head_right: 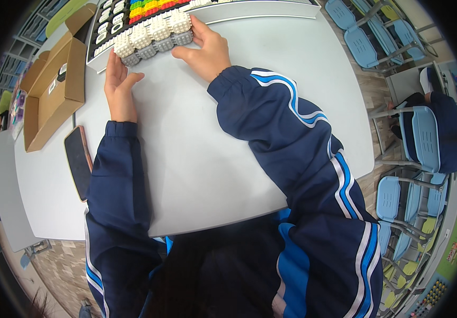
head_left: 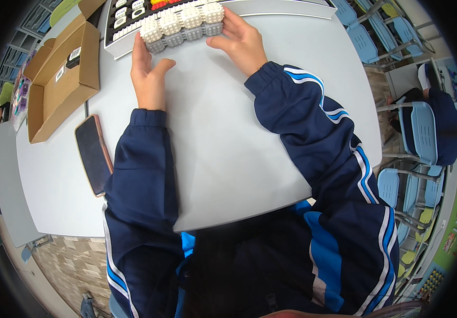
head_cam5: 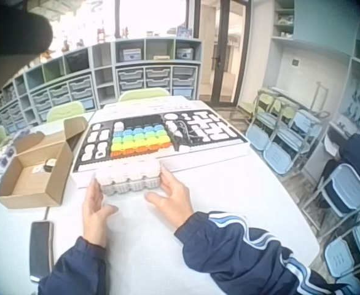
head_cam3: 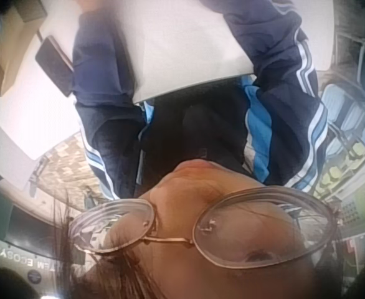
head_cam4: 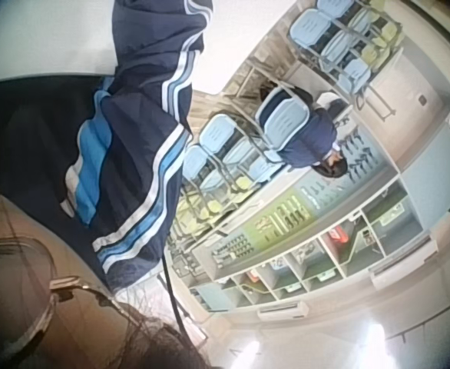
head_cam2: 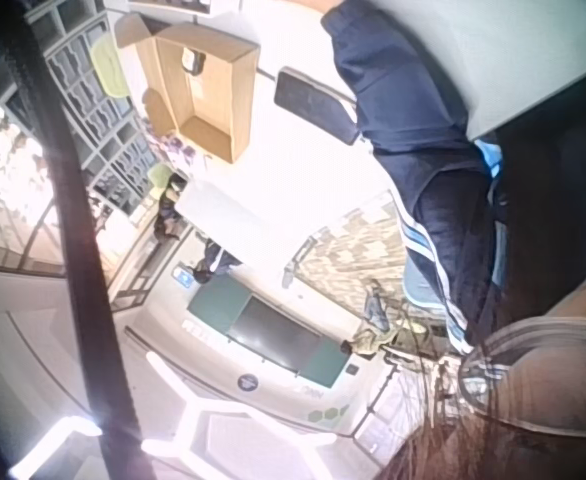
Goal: The person assembles small colorful building blocks into a long linear structure on a white table. They pick up individual blocks, connect them end-to-end, and occasionally adjust the alignment of the growing chain.
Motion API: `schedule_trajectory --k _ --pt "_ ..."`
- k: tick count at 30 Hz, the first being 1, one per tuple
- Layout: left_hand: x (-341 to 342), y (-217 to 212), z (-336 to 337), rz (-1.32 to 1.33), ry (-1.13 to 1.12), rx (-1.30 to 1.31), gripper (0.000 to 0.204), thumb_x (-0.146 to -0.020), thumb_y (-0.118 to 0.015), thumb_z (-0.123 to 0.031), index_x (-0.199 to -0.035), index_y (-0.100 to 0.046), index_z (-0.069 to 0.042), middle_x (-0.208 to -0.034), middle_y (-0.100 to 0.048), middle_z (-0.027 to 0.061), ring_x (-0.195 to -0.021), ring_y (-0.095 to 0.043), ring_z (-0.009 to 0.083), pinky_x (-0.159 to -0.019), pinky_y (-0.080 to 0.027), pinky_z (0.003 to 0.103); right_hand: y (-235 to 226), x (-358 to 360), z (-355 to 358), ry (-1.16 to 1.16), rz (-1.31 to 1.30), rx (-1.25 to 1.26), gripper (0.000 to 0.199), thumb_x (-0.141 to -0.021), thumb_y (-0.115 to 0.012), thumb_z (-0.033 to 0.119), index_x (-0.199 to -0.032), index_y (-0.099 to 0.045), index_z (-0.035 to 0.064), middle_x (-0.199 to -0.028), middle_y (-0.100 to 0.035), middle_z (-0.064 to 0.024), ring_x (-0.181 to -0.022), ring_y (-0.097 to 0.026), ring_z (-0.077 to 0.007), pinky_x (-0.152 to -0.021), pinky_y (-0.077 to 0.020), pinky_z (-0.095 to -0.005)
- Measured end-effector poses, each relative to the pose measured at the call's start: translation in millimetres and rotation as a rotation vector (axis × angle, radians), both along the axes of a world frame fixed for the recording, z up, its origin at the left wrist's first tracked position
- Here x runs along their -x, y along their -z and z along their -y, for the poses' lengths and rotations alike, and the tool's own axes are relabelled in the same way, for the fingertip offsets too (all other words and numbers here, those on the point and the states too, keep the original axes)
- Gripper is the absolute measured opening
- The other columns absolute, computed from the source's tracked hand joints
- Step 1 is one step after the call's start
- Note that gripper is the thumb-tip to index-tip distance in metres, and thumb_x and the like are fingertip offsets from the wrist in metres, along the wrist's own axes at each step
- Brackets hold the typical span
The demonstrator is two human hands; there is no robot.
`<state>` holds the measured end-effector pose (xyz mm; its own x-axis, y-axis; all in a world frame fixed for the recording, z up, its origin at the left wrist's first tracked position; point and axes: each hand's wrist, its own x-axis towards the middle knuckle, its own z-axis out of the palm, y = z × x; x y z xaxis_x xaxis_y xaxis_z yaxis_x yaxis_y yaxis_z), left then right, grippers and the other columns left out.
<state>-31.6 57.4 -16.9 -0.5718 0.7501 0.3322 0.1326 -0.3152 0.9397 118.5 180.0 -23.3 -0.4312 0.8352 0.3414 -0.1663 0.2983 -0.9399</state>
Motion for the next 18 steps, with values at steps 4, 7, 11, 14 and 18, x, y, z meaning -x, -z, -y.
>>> schedule_trajectory --k 4,7,11,14,18 --pt "-1.9 1.6 -1.0 0.006 0.014 -0.003 0.090 -0.071 -0.062 0.009 -0.153 -0.026 0.000 -0.155 -0.034 0.0185 -0.146 -0.028 0.0268 -0.120 -0.016 0.038 3.6 0.5 -0.1 -0.001 0.005 -0.011 0.091 -0.067 -0.077 0.010 -0.146 -0.035 -0.0076 -0.142 -0.049 -0.0255 -0.132 -0.050 -0.0283 -0.111 -0.0383 -0.0335" --pt "-2.0 3.7 -2.6 0.003 0.026 -0.004 0.091 -0.071 -0.062 0.010 -0.153 -0.024 0.000 -0.155 -0.033 0.0182 -0.146 -0.027 0.0268 -0.120 -0.016 0.038 3.5 -0.2 -0.3 -0.010 -0.020 -0.015 0.091 -0.068 -0.076 0.010 -0.146 -0.034 -0.0074 -0.142 -0.049 -0.0253 -0.133 -0.049 -0.0286 -0.112 -0.0375 -0.0337" --pt "-3.7 5.2 -2.9 -0.039 0.008 0.022 0.092 -0.073 -0.062 0.008 -0.154 -0.022 -0.001 -0.156 -0.032 0.0183 -0.146 -0.026 0.0274 -0.120 -0.017 0.038 6.6 1.4 -1.3 -0.004 -0.020 -0.045 0.091 -0.069 -0.076 0.012 -0.148 -0.034 -0.0044 -0.142 -0.050 -0.0239 -0.134 -0.048 -0.0304 -0.111 -0.0378 -0.0344" --pt "-2.2 5.5 -2.5 -0.068 -0.019 0.062 0.092 -0.074 -0.064 0.005 -0.155 -0.020 -0.002 -0.156 -0.031 0.0191 -0.146 -0.026 0.0280 -0.120 -0.018 0.039 6.6 -0.9 0.2 0.033 0.097 -0.048 0.092 -0.069 -0.077 0.016 -0.149 -0.035 -0.0013 -0.141 -0.052 -0.0232 -0.133 -0.049 -0.0325 -0.109 -0.0395 -0.0354" --pt "-1.4 7.1 -3.2 -0.092 -0.036 0.079 0.093 -0.075 -0.065 0.001 -0.155 -0.019 -0.003 -0.156 -0.030 0.0204 -0.146 -0.027 0.0298 -0.118 -0.022 0.041 9.4 0.5 -1.1 0.072 0.130 -0.073 0.093 -0.068 -0.078 0.019 -0.149 -0.035 -0.0001 -0.139 -0.053 -0.0231 -0.130 -0.051 -0.0349 -0.106 -0.0410 -0.0364"
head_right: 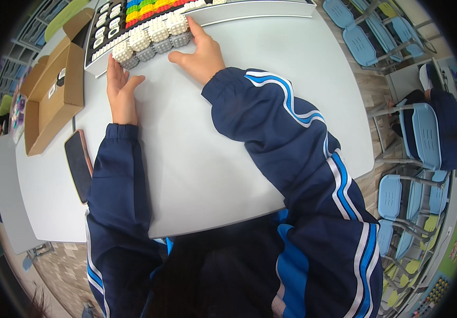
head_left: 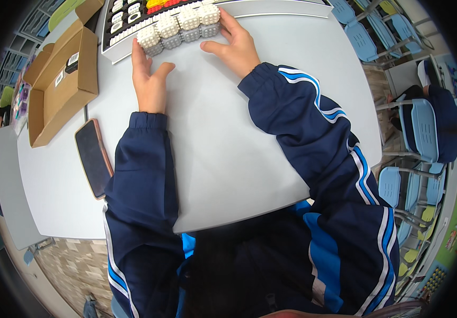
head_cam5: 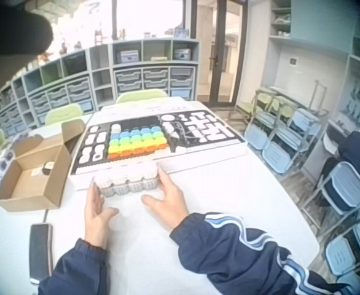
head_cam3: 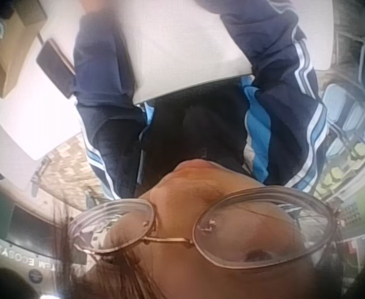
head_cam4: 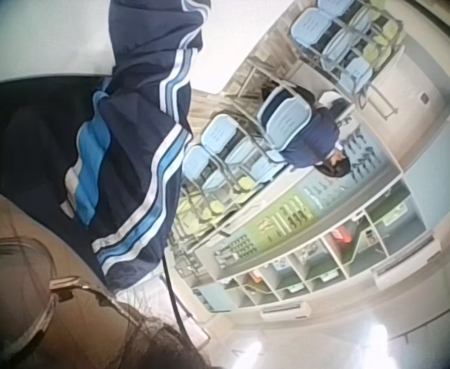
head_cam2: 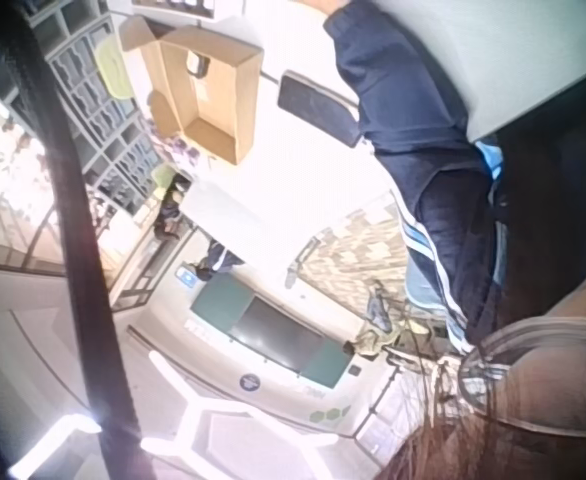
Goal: The person assembles small colorful building blocks into a long linear structure on a white table. They pick up individual blocks, connect them end-to-end, and occasionally adjust the alignment of the growing chain.
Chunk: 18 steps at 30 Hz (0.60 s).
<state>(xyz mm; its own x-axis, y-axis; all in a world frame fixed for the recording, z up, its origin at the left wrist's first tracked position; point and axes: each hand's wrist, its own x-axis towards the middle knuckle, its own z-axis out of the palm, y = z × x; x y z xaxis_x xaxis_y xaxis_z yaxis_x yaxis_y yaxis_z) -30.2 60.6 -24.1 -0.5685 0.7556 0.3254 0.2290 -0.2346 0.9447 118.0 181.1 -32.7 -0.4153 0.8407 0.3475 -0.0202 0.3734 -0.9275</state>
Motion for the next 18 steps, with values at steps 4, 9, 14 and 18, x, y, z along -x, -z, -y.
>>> schedule_trajectory --k 4,9,14,18 --pt "-3.4 -3.3 2.3 0.019 -0.004 0.034 0.095 -0.074 -0.066 0.000 -0.156 -0.017 -0.003 -0.156 -0.028 0.0210 -0.145 -0.027 0.0325 -0.117 -0.024 0.041 1.4 0.7 0.5 0.025 0.004 0.002 0.094 -0.068 -0.078 0.019 -0.149 -0.034 -0.0005 -0.139 -0.052 -0.0227 -0.128 -0.051 -0.0349 -0.106 -0.0418 -0.0367" --pt "-6.4 -4.8 1.2 0.020 -0.006 0.057 0.095 -0.075 -0.065 -0.001 -0.156 -0.015 -0.003 -0.158 -0.025 0.0216 -0.146 -0.026 0.0339 -0.117 -0.024 0.039 3.5 -0.1 -1.8 0.035 -0.029 -0.033 0.093 -0.068 -0.077 0.017 -0.149 -0.034 0.0001 -0.141 -0.050 -0.0223 -0.128 -0.052 -0.0324 -0.107 -0.0423 -0.0371" --pt "-0.4 0.9 2.0 -0.060 -0.026 0.044 0.095 -0.076 -0.065 0.000 -0.156 -0.014 -0.003 -0.160 -0.021 0.0227 -0.146 -0.026 0.0325 -0.117 -0.025 0.039 -0.8 0.5 0.6 0.009 -0.063 -0.033 0.090 -0.069 -0.077 0.014 -0.148 -0.037 0.0013 -0.142 -0.049 -0.0216 -0.128 -0.052 -0.0305 -0.107 -0.0427 -0.0369" --pt "-4.0 -0.2 1.8 -0.053 -0.041 0.059 0.095 -0.076 -0.066 -0.001 -0.156 -0.015 -0.002 -0.159 -0.023 0.0220 -0.145 -0.028 0.0298 -0.117 -0.025 0.040 -3.9 -1.8 2.8 0.025 -0.067 -0.035 0.087 -0.070 -0.076 0.012 -0.147 -0.038 0.0019 -0.141 -0.051 -0.0211 -0.127 -0.053 -0.0310 -0.106 -0.0439 -0.0372"
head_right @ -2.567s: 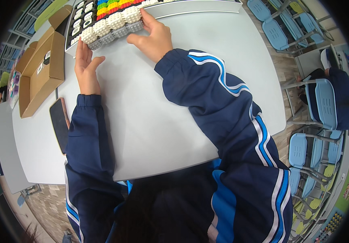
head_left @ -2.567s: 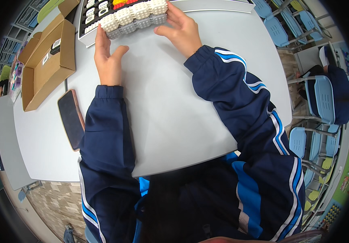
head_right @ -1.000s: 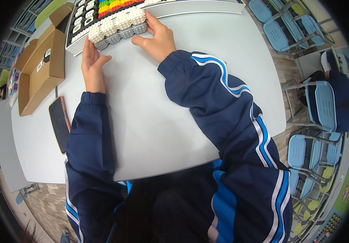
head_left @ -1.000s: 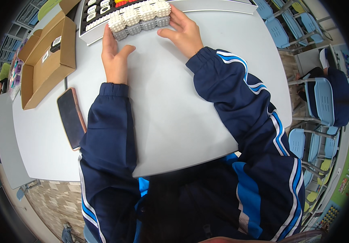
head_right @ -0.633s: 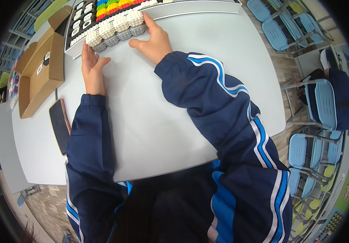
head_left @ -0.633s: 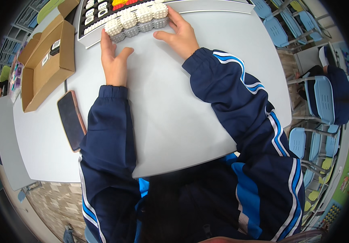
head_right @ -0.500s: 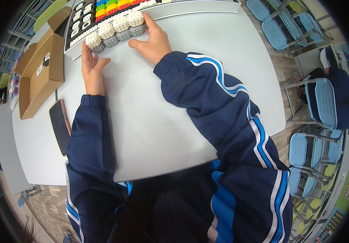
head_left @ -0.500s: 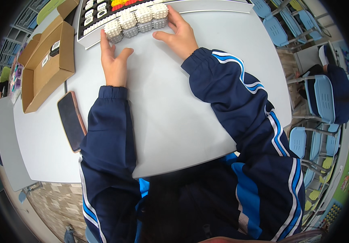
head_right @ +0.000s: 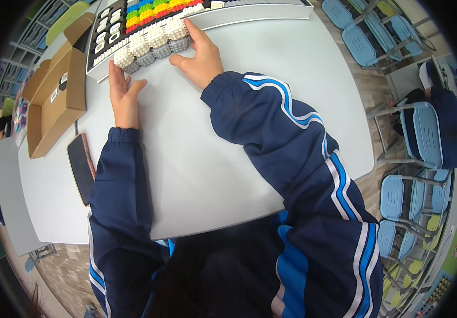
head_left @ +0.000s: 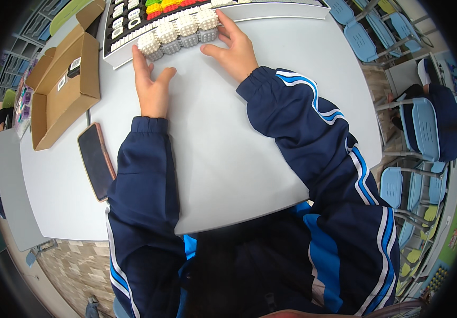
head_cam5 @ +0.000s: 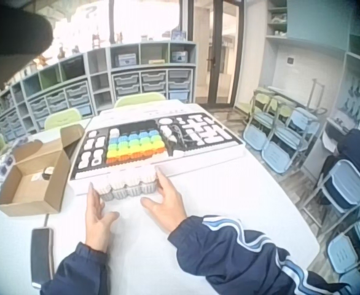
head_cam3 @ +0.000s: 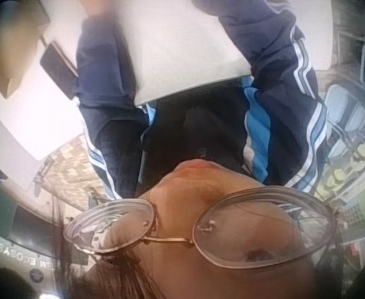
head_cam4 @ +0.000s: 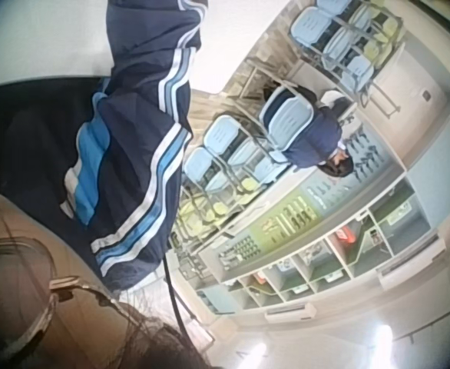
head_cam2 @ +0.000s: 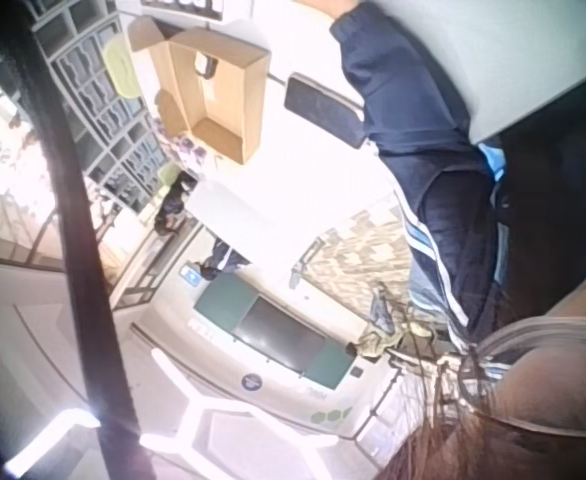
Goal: The person assembles small colorful building blocks into a long linear structure on a white table. They pick up individual blocks, connect them end-to-end, and occasionally adjust the alignment of the growing chain.
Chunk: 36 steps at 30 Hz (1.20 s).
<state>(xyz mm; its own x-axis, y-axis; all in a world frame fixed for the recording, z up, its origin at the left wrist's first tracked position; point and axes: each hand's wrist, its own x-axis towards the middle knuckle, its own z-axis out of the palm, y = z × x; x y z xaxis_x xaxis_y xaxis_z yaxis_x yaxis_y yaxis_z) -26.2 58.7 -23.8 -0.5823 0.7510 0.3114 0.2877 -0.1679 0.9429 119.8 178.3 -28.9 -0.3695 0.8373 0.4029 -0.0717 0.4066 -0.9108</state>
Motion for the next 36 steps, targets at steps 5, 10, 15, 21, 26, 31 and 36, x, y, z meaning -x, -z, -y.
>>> schedule_trajectory --k 5,10,15,21,26,31,36 --pt "0 -3 0 -0.024 -0.002 0.018 0.094 -0.076 -0.066 -0.002 -0.155 -0.016 -0.001 -0.158 -0.026 0.0210 -0.144 -0.030 0.0287 -0.117 -0.026 0.040 0 1 -1 0.024 -0.018 -0.013 0.085 -0.071 -0.074 0.010 -0.148 -0.038 0.0024 -0.138 -0.053 -0.0214 -0.125 -0.055 -0.0314 -0.104 -0.0460 -0.0376" --pt "0 -3 2 -0.007 -0.010 0.002 0.093 -0.076 -0.065 0.000 -0.155 -0.016 -0.001 -0.158 -0.024 0.0218 -0.146 -0.026 0.0288 -0.117 -0.026 0.040 0 2 0 0.043 0.007 -0.009 0.079 -0.073 -0.072 0.009 -0.145 -0.040 0.0019 -0.134 -0.056 -0.0218 -0.120 -0.058 -0.0319 -0.100 -0.0488 -0.0379" --pt "-2 -4 1 0.054 -0.021 -0.021 0.090 -0.080 -0.063 0.001 -0.156 -0.016 -0.003 -0.159 -0.022 0.0242 -0.148 -0.023 0.0307 -0.117 -0.026 0.041 -16 0 -5 0.095 0.126 -0.134 0.073 -0.075 -0.074 0.012 -0.142 -0.044 0.0060 -0.120 -0.060 -0.0197 -0.108 -0.061 -0.0341 -0.092 -0.0513 -0.0398" --pt "1 0 -1 0.069 -0.021 -0.033 0.088 -0.082 -0.062 0.003 -0.156 -0.016 -0.006 -0.156 -0.025 0.0262 -0.147 -0.025 0.0336 -0.115 -0.028 0.043 -16 -3 -8 0.192 0.318 -0.424 0.067 -0.077 -0.074 0.012 -0.139 -0.050 0.0216 -0.102 -0.060 -0.0133 -0.098 -0.059 -0.0342 -0.084 -0.0504 -0.0451" --pt "-1 0 0 0.026 -0.059 -0.051 0.087 -0.081 -0.061 0.002 -0.156 -0.018 -0.007 -0.155 -0.026 0.0258 -0.146 -0.027 0.0342 -0.113 -0.030 0.044 -18 -8 -8 0.298 0.403 -0.460 0.067 -0.076 -0.074 0.012 -0.138 -0.051 0.0221 -0.105 -0.060 -0.0112 -0.102 -0.056 -0.0339 -0.086 -0.0495 -0.0437" --pt "-5 -9 5 -0.261 -0.165 -0.028 0.077 -0.080 -0.062 0.001 -0.149 -0.029 -0.005 -0.155 -0.026 0.0259 -0.145 -0.027 0.0381 -0.114 -0.027 0.047 -16 -7 -11 0.330 0.448 -0.498 0.076 -0.074 -0.077 0.017 -0.143 -0.046 0.0227 -0.122 -0.049 -0.0199 -0.114 -0.043 -0.0398 -0.095 -0.0405 -0.0482" --pt "3 -21 5 -0.946 -0.278 -0.105 0.053 -0.081 -0.066 -0.004 -0.131 -0.049 -0.005 -0.156 -0.024 0.0251 -0.144 -0.025 0.0416 -0.113 -0.026 0.049 -21 -4 -2 0.433 0.375 -0.649 0.089 -0.070 -0.083 0.033 -0.147 -0.038 0.0246 -0.143 -0.022 -0.0279 -0.126 -0.025 -0.0447 -0.104 -0.0249 -0.0544"
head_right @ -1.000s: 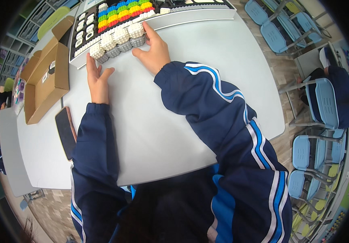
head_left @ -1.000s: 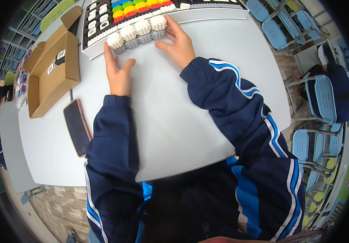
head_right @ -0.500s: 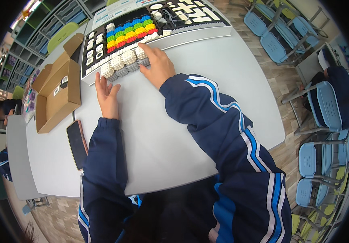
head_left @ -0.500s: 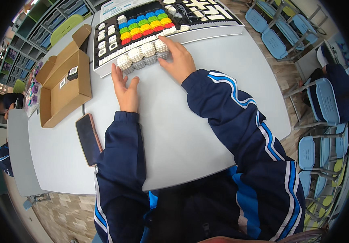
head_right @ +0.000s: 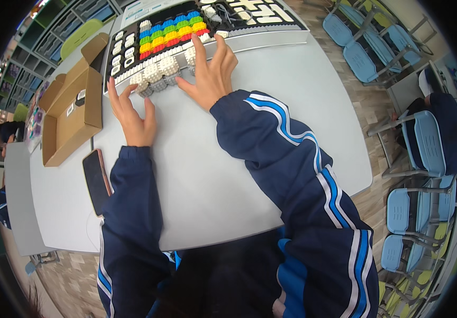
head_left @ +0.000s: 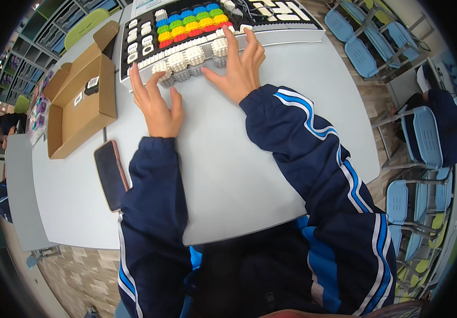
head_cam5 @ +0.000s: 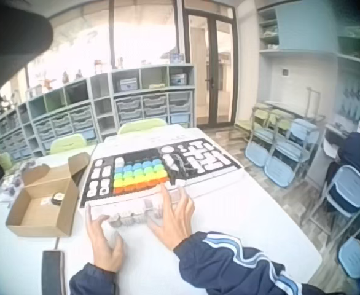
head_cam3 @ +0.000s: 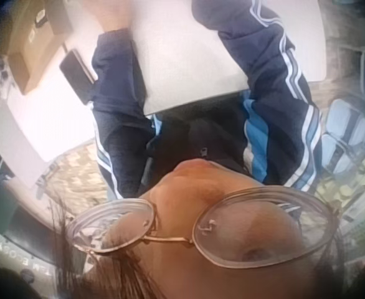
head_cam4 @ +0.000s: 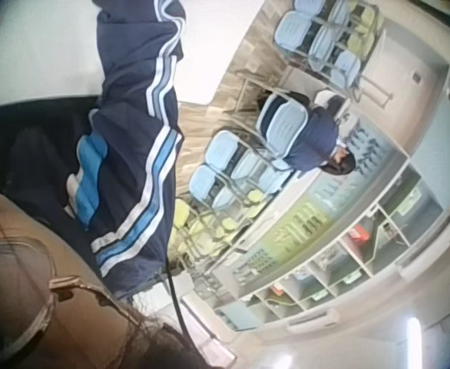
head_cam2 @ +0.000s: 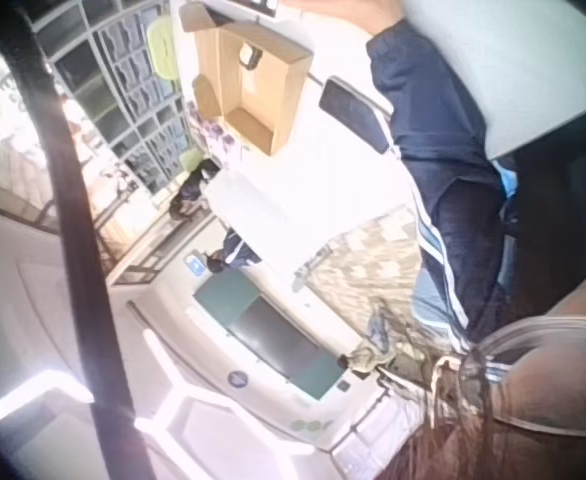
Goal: The person assembles small colorful building blocks into a long linear structure on a white table. They pick up individual blocks, connect them end-to-end, and occasionally adjust the alignment of the growing chain.
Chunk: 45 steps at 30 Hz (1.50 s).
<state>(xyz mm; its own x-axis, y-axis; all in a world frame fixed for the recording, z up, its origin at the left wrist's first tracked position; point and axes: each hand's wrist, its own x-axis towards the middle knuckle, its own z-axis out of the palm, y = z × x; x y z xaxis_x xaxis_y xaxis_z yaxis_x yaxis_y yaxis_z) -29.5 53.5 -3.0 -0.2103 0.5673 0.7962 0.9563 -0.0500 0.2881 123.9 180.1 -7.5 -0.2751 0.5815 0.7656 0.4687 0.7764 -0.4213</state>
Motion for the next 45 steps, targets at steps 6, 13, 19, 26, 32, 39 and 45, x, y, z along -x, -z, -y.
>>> schedule_trajectory --k 6,13,19,26,32,39,45 --pt "13 -1 -15 -0.131 -0.022 0.023 0.065 -0.076 -0.081 -0.029 -0.132 -0.053 -0.012 -0.154 -0.026 0.0250 -0.144 -0.022 0.0425 -0.108 -0.021 0.056 -3 10 -4 -0.089 0.142 -0.201 0.083 -0.072 -0.082 0.039 -0.144 -0.043 0.0321 -0.145 -0.022 -0.0261 -0.129 -0.024 -0.0424 -0.104 -0.0211 -0.0568" --pt "19 1 -25 -0.207 -0.105 0.176 0.053 -0.079 -0.078 -0.032 -0.129 -0.060 -0.031 -0.154 -0.033 0.0146 -0.144 -0.024 0.0357 -0.107 -0.017 0.060 3 16 -7 -0.085 0.227 -0.216 0.062 -0.071 -0.082 0.032 -0.128 -0.060 0.0340 -0.147 -0.026 -0.0232 -0.133 -0.023 -0.0384 -0.102 -0.0193 -0.0639" --pt "24 4 -25 -0.206 -0.103 0.181 0.054 -0.079 -0.079 -0.031 -0.130 -0.060 -0.030 -0.153 -0.035 0.0138 -0.143 -0.026 0.0337 -0.107 -0.018 0.058 5 14 -9 -0.037 0.233 -0.197 0.056 -0.072 -0.082 0.032 -0.124 -0.063 0.0335 -0.147 -0.027 -0.0210 -0.131 -0.025 -0.0394 -0.103 -0.0198 -0.0585" --pt "37 8 -24 0.133 -0.048 0.016 0.061 -0.078 -0.081 -0.037 -0.133 -0.058 -0.025 -0.148 -0.041 0.0142 -0.138 -0.033 0.0344 -0.110 -0.021 0.051 3 14 -7 -0.107 0.187 -0.170 0.056 -0.073 -0.081 0.035 -0.125 -0.062 0.0342 -0.146 -0.031 -0.0205 -0.129 -0.027 -0.0389 -0.103 -0.0203 -0.0566" --pt "48 11 -17 0.025 -0.057 0.073 0.052 -0.079 -0.080 -0.036 -0.127 -0.064 -0.024 -0.146 -0.043 0.0112 -0.130 -0.033 0.0352 -0.111 -0.023 0.048 1 20 -15 -0.130 0.215 -0.317 0.048 -0.080 -0.075 0.040 -0.127 -0.063 0.0372 -0.144 -0.037 -0.0181 -0.128 -0.031 -0.0356 -0.104 -0.0197 -0.0572" --pt "49 10 -16 0.047 -0.047 0.084 0.041 -0.082 -0.078 -0.026 -0.122 -0.067 -0.023 -0.142 -0.049 0.0061 -0.126 -0.035 0.0326 -0.110 -0.026 0.044 4 24 -16 -0.167 0.171 -0.320 0.041 -0.079 -0.075 0.038 -0.118 -0.067 0.0286 -0.141 -0.039 -0.0175 -0.128 -0.033 -0.0336 -0.103 -0.0215 -0.0603" --pt "47 7 -11 0.217 -0.008 -0.053 0.042 -0.084 -0.077 -0.025 -0.123 -0.065 -0.015 -0.127 -0.061 0.0047 -0.120 -0.041 0.0291 -0.106 -0.031 0.039 3 22 -19 -0.130 0.064 -0.254 0.043 -0.086 -0.069 0.041 -0.124 -0.065 0.0216 -0.139 -0.041 -0.0184 -0.123 -0.036 -0.0355 -0.100 -0.0253 -0.0563"
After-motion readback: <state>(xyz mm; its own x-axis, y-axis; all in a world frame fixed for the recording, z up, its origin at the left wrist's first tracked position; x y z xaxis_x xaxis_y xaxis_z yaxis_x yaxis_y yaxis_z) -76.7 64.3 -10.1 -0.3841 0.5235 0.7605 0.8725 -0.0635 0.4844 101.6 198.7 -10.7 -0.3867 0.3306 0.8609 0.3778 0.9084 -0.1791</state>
